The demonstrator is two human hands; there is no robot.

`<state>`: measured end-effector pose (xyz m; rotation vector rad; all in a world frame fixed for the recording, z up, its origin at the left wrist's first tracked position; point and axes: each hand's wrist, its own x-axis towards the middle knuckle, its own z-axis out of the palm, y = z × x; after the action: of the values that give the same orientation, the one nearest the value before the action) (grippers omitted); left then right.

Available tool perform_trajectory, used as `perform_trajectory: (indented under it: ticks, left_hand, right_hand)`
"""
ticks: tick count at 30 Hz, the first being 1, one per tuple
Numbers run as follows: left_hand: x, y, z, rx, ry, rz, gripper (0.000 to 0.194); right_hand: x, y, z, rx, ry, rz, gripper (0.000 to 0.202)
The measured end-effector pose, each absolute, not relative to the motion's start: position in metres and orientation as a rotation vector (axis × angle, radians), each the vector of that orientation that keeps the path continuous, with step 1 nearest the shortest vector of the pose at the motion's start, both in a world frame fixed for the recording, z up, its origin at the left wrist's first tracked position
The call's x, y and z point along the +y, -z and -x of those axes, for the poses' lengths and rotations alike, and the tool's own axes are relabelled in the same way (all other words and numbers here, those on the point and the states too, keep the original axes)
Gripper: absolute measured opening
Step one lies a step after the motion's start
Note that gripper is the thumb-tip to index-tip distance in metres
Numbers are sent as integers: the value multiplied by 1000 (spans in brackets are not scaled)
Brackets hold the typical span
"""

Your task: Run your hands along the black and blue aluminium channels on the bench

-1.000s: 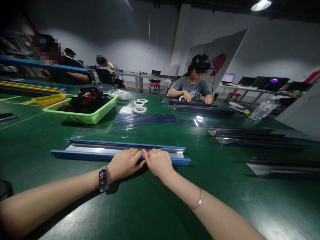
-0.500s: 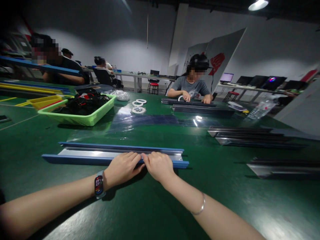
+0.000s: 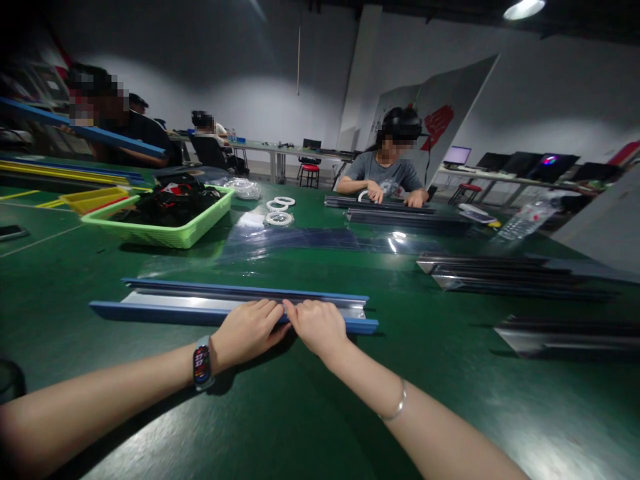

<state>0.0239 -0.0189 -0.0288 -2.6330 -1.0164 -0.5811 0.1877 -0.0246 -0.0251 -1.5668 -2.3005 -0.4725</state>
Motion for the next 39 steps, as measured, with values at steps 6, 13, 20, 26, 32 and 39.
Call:
perform_trajectory:
  ticks: [6,13,20,26,32,39]
  left_hand:
    - [-20,28,-24,-1050,530,2629,21]
    - [-17,29,-26,-1048,492,2663,21]
    - [-13,29,-27,-1056,467,2688,22]
    - [-15,30,-26,-1057,474,2671,22]
    - [-19,29,-22,-1109,505,2627,24]
    - [-18,26,-19,-1110,534,2620,23]
  right_hand:
    - [-29,21,-192,-2280,429,1567,49]
    - [-26,21,-197,-2314,421,1573,48]
    - [-20,23,-198,-2353,425,1561,49]
    - [-22,22,-196,-2344,429,1582,47]
    - [-26,13,-193,-2354,434,1609,48]
    - [-29,17,-197,-2493,407,1356,35]
